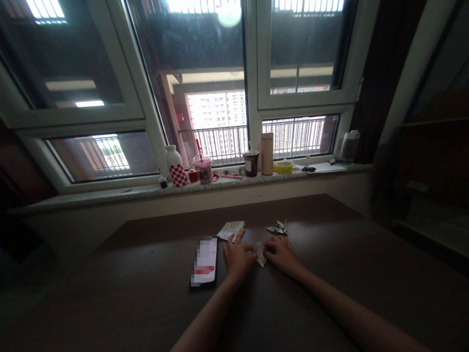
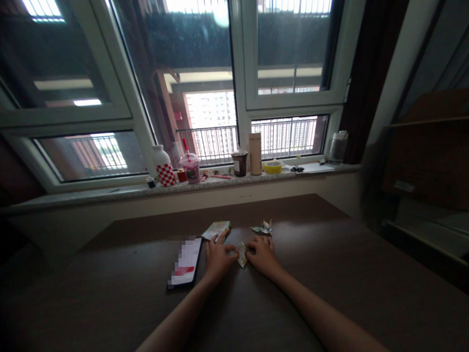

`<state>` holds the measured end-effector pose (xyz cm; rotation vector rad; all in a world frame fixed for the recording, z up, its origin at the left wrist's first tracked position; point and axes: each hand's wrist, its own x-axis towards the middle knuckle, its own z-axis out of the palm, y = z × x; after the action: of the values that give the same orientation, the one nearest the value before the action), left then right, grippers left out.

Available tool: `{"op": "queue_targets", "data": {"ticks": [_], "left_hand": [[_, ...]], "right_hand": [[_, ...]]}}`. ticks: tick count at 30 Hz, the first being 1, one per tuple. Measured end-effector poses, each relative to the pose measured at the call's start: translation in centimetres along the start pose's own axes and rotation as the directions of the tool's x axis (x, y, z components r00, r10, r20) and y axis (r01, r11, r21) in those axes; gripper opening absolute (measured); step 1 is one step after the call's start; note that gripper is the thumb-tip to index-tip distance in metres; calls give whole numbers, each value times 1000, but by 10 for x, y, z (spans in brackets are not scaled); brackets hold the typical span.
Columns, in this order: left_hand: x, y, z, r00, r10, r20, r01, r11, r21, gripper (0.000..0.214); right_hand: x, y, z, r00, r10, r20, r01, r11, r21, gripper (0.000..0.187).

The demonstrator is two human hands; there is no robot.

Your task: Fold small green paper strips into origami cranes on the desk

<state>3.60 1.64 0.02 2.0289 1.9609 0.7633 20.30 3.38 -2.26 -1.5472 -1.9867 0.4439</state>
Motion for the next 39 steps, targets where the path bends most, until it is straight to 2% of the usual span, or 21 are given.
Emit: {"op": "queue_targets", "data": {"ticks": [5, 10, 19, 27, 33, 39], "left_hand": [[1, -3, 0, 1000, 8, 3, -8, 1000, -3, 15], [0, -2, 0, 1000, 16, 3, -16, 1000, -1, 15], [-1, -1, 0, 1000, 22, 6, -22, 1000, 7, 16], [-1, 0, -1, 998, 42, 42, -41, 999, -19, 14], [2, -4, -3, 991, 39, 132, -32, 998, -55, 16], [3, -7, -2, 980, 66, 186, -63, 998, -21, 32]], "right_hand": [[0, 11, -7, 995, -93, 41, 88, 990, 113, 25], [2, 18, -8, 991, -117, 59, 108, 985, 136, 22], [4, 23, 2, 991, -133, -10, 133, 983, 125, 23], [5, 20, 1, 993, -115, -10, 115, 989, 98, 18], [5, 13, 1, 998, -62, -28, 64, 996, 70, 15], [5, 9, -1, 999, -25, -25, 27, 998, 52, 14]]}}
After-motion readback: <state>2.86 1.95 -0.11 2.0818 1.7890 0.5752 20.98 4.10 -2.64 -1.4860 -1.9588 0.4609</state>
